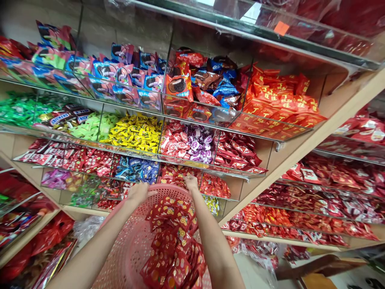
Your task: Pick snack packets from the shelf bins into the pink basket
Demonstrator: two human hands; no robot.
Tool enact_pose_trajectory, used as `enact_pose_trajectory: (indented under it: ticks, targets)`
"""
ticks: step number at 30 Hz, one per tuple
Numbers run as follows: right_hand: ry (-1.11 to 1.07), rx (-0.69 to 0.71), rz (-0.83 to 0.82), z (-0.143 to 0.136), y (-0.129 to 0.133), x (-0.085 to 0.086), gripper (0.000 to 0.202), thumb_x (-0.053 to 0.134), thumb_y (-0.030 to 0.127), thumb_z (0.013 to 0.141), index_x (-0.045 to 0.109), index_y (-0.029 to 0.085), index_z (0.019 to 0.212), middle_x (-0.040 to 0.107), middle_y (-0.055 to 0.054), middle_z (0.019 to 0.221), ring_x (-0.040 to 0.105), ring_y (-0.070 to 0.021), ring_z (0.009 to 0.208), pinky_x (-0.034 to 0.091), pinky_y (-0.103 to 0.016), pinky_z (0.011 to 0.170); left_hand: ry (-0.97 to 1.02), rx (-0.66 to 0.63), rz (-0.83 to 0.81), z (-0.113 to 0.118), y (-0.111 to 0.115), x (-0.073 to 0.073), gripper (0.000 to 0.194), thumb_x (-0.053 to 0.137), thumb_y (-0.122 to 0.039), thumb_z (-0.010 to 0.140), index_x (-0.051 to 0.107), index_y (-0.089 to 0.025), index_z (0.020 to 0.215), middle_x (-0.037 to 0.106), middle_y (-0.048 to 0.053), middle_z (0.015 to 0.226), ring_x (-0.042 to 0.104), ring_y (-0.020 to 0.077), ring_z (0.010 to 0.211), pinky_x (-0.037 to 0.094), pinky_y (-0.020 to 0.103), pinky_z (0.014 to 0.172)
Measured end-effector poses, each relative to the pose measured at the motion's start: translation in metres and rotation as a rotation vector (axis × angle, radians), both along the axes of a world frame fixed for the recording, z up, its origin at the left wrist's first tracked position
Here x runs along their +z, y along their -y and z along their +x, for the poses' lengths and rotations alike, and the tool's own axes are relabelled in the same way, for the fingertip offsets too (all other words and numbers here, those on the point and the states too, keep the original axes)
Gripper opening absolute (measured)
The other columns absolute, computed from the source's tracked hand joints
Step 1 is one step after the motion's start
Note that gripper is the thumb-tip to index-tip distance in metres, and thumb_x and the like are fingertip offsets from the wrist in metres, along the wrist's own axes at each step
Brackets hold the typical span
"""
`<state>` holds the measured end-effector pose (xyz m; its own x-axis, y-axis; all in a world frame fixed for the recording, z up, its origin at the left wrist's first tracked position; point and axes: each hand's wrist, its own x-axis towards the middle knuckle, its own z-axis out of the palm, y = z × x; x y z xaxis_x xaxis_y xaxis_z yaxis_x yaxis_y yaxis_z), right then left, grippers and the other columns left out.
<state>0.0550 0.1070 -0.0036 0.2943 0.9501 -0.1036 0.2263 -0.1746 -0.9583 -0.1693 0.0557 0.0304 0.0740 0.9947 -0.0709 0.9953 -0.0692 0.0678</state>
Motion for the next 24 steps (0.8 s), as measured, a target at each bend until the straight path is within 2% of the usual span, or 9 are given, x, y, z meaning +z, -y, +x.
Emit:
enact_pose_trajectory:
  ticks: [3,6,12,15,18,24]
  targets:
    - [-0.107,0.059,0.005,0.005,0.012,0.011,0.022,0.058,0.037,0.062,0.049,0.017,0.06,0.05,0.005,0.044,0.047,-0.0071,0.038,0.038,-0.017,0.038,-0.001,-0.001,0.005,0.0,0.0,-0.001,0.062,0.032,-0.064,0.069,0.06,-0.012,0.088,0.061,0.016,0.087,0.057,0.0274,0.084,0.044,0.036,0.068]
    - [-0.224,0.078,0.05,0.014,0.031,0.023,0.024,0.061,0.039,0.061,0.052,0.017,0.069,0.058,0.002,0.057,0.057,-0.0093,0.053,0.046,-0.019,0.051,0.001,0.002,0.014,0.0,0.0,-0.001,0.063,0.031,-0.064,0.069,0.06,-0.012,0.088,0.061,0.017,0.087,0.057,0.028,0.084,0.044,0.037,0.068]
    - [-0.431,0.083,0.144,0.025,0.092,0.037,0.027,0.065,0.039,0.06,0.055,0.017,0.072,0.06,0.001,0.07,0.061,-0.0135,0.067,0.049,-0.023,0.061,0.015,0.004,0.007,0.0,0.0,-0.002,0.063,0.032,-0.065,0.068,0.06,-0.012,0.088,0.061,0.017,0.086,0.057,0.028,0.083,0.043,0.037,0.068]
    - [-0.475,0.119,0.081,0.021,0.125,0.033,0.024,0.065,0.038,0.061,0.055,0.018,0.072,0.059,0.002,0.069,0.061,-0.0141,0.068,0.048,-0.022,0.059,0.022,0.003,0.006,-0.001,0.0,-0.002,0.064,0.031,-0.065,0.069,0.06,-0.012,0.089,0.061,0.018,0.088,0.057,0.028,0.084,0.043,0.037,0.068]
    - [-0.533,0.118,-0.018,0.015,0.153,0.021,0.025,0.066,0.036,0.06,0.055,0.017,0.071,0.059,0.002,0.066,0.062,-0.0151,0.068,0.047,-0.021,0.057,0.024,0.01,-0.005,-0.001,0.0,-0.002,0.063,0.031,-0.065,0.068,0.06,-0.013,0.089,0.061,0.017,0.087,0.057,0.0275,0.084,0.043,0.036,0.068]
    - [-0.634,0.027,-0.208,0.013,0.182,-0.005,0.026,0.069,0.033,0.057,0.053,0.017,0.069,0.06,0.001,0.064,0.063,-0.0147,0.066,0.047,-0.019,0.053,0.015,0.006,-0.004,0.0,0.001,0.001,0.062,0.031,-0.064,0.069,0.059,-0.012,0.089,0.061,0.016,0.088,0.057,0.0272,0.084,0.043,0.034,0.068]
